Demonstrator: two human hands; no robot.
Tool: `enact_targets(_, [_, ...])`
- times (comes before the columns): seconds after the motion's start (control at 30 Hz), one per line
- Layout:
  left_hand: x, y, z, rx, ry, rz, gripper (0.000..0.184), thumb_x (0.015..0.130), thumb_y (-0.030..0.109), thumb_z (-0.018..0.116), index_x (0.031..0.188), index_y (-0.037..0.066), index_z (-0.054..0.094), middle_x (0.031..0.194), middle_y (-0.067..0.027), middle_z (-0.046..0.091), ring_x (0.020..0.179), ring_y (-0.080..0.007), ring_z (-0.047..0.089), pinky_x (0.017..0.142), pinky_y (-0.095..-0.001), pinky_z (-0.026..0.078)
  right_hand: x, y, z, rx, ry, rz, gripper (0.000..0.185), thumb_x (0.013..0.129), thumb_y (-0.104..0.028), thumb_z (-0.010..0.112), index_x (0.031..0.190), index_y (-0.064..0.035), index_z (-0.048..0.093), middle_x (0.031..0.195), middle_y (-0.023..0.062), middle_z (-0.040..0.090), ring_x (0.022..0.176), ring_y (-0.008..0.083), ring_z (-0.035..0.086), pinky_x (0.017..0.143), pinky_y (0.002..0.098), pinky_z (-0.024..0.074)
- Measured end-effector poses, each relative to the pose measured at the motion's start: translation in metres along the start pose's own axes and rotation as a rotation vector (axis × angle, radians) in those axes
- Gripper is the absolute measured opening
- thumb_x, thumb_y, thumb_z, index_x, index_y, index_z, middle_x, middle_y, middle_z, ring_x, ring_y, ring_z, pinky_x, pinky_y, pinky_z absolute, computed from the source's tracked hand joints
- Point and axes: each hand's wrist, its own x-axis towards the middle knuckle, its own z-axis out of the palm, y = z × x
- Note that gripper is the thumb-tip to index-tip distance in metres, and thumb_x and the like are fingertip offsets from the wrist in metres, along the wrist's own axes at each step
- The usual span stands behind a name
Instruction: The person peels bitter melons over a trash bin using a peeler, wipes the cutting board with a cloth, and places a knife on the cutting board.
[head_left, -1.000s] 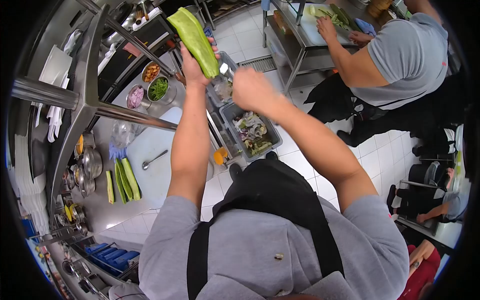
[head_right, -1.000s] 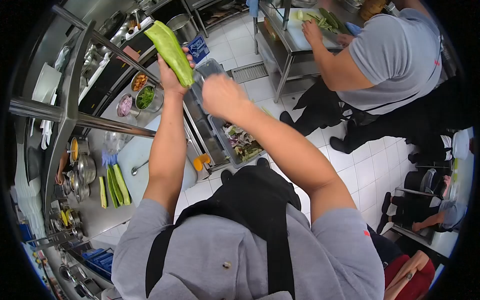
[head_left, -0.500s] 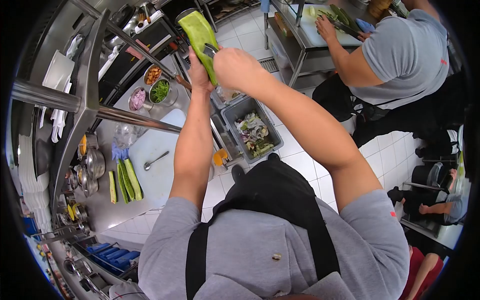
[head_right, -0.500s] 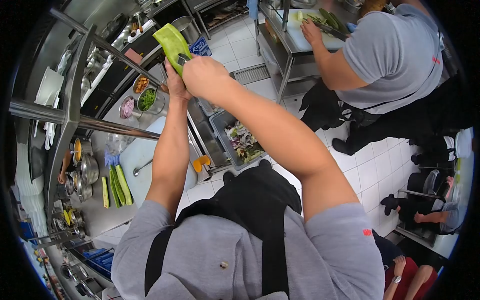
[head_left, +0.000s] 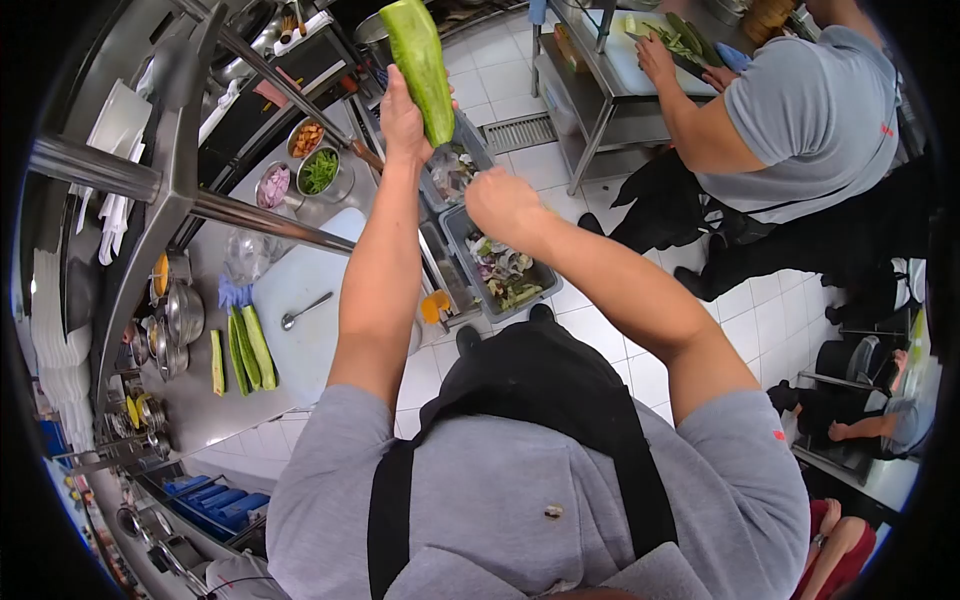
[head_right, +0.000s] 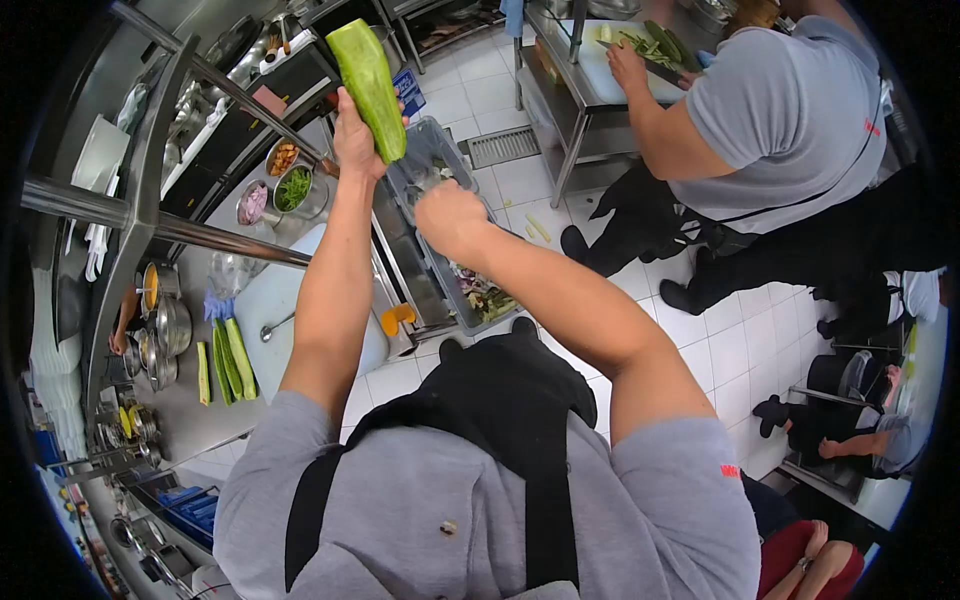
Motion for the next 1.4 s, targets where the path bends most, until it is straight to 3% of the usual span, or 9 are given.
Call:
enact_targets(0.47, [-0.028, 0.005, 0.01, 0.387, 0.192, -0.023, 0.052, 0.103, 0.051, 0.04, 0.108, 0.002, 0.059, 0.081, -0.0114, 0.065, 0.061, -0.0206, 0.066, 0.056, -0.0372, 0.058, -0.049, 0.017, 0.071, 0.373, -0.053, 0.299, 0.03, 0.082, -0.011, 0.059, 0.108, 0.0032, 0.062, 0.103, 0.0266, 0.066, 0.091, 0.0432, 0.066, 0.081, 0.0486, 0.0549])
enact_targets(0.57, [-0.108, 0.009, -0.001, 0.99, 0.122, 0.122, 0.054, 0.089, 0.036, 0.07, 0.13, 0.005, 0.055, 0.098, -0.0129, 0.069, 0.081, -0.0273, 0.068, 0.077, -0.0351, 0.055, -0.05, 0.018, 0.128, 0.558, 0.291, 0.353, 0.031, 0.082, -0.014, 0.059, 0.106, 0.0063, 0.061, 0.109, 0.0307, 0.064, 0.095, 0.0477, 0.064, 0.083, 0.0513, 0.0526])
enact_targets(0.63, [-0.181, 0.037, -0.004, 1.168, -0.014, 0.209, 0.054, 0.087, 0.039, 0.07, 0.124, 0.003, 0.058, 0.097, -0.0186, 0.069, 0.084, -0.0287, 0.068, 0.078, -0.0394, 0.053, -0.045, 0.045, 0.228, 0.3, -0.468, 0.167, 0.033, 0.079, -0.017, 0.062, 0.103, 0.0053, 0.062, 0.103, 0.0327, 0.065, 0.095, 0.049, 0.064, 0.085, 0.0522, 0.052])
enact_targets(0.7, [-0.246, 0.093, -0.007, 1.046, -0.111, -0.385, 0.05, 0.087, 0.038, 0.068, 0.124, 0.004, 0.059, 0.098, -0.0192, 0.069, 0.087, -0.0319, 0.067, 0.082, -0.0401, 0.052, -0.072, 0.027, 0.238, 0.424, -0.34, 0.307, 0.033, 0.077, -0.019, 0.063, 0.099, 0.0058, 0.063, 0.097, 0.035, 0.065, 0.095, 0.0481, 0.065, 0.085, 0.0519, 0.052])
enact_targets(0.97, [-0.43, 0.198, -0.221, 1.645, 0.956, -0.522, 0.042, 0.089, 0.031, 0.063, 0.117, -0.001, 0.063, 0.103, -0.0247, 0.069, 0.097, -0.0385, 0.067, 0.086, -0.045, 0.052, -0.151, 0.017, 0.307, 0.774, -0.646, 0.729, 0.02, 0.082, -0.008, 0.052, 0.086, 0.0111, 0.058, 0.068, 0.0234, 0.065, 0.05, 0.0305, 0.067, 0.044, 0.0426, 0.0553])
enact_targets(1.03, [-0.433, 0.22, -0.285, 1.705, 1.023, -0.486, 0.042, 0.088, 0.03, 0.063, 0.117, -0.001, 0.064, 0.106, -0.0261, 0.068, 0.1, -0.0412, 0.065, 0.089, -0.0471, 0.051, -0.169, 0.02, 0.324, 0.854, -0.684, 0.837, 0.02, 0.084, -0.007, 0.051, 0.084, 0.0123, 0.056, 0.064, 0.0215, 0.062, 0.048, 0.0322, 0.066, 0.04, 0.0428, 0.0547])
enact_targets(1.13, [-0.419, 0.261, -0.355, 1.625, 0.92, -0.425, 0.045, 0.086, 0.03, 0.065, 0.118, -0.001, 0.064, 0.107, -0.0258, 0.068, 0.101, -0.0409, 0.065, 0.089, -0.0473, 0.051, -0.205, 0.04, 0.364, 0.73, -0.608, 0.375, 0.02, 0.083, -0.007, 0.052, 0.082, 0.0126, 0.055, 0.062, 0.0208, 0.06, 0.049, 0.0337, 0.066, 0.04, 0.0435, 0.0549])
enact_targets(1.23, [-0.412, 0.322, -0.454, 1.684, 1.004, -0.208, 0.046, 0.084, 0.031, 0.066, 0.118, 0.0, 0.064, 0.106, -0.025, 0.069, 0.101, -0.0404, 0.065, 0.09, -0.0472, 0.051, -0.231, 0.006, 0.363, 0.766, -0.535, 0.719, 0.019, 0.082, -0.006, 0.052, 0.078, 0.0114, 0.058, 0.062, 0.0213, 0.063, 0.048, 0.0309, 0.066, 0.042, 0.042, 0.0552])
enact_targets(1.4, [-0.461, 0.368, -0.656, 2.098, 0.776, -0.634, 0.089, 0.078, 0.04, 0.074, 0.149, 0.003, 0.034, 0.149, -0.0212, 0.043, 0.132, -0.036, 0.048, 0.109, -0.0438, 0.041, -0.283, -0.061, 0.375, 0.778, -0.586, 1.01, 0.018, 0.08, -0.012, 0.059, 0.067, -0.0018, 0.065, 0.062, 0.011, 0.068, 0.055, 0.0212, 0.069, 0.052, 0.0342, 0.0568])
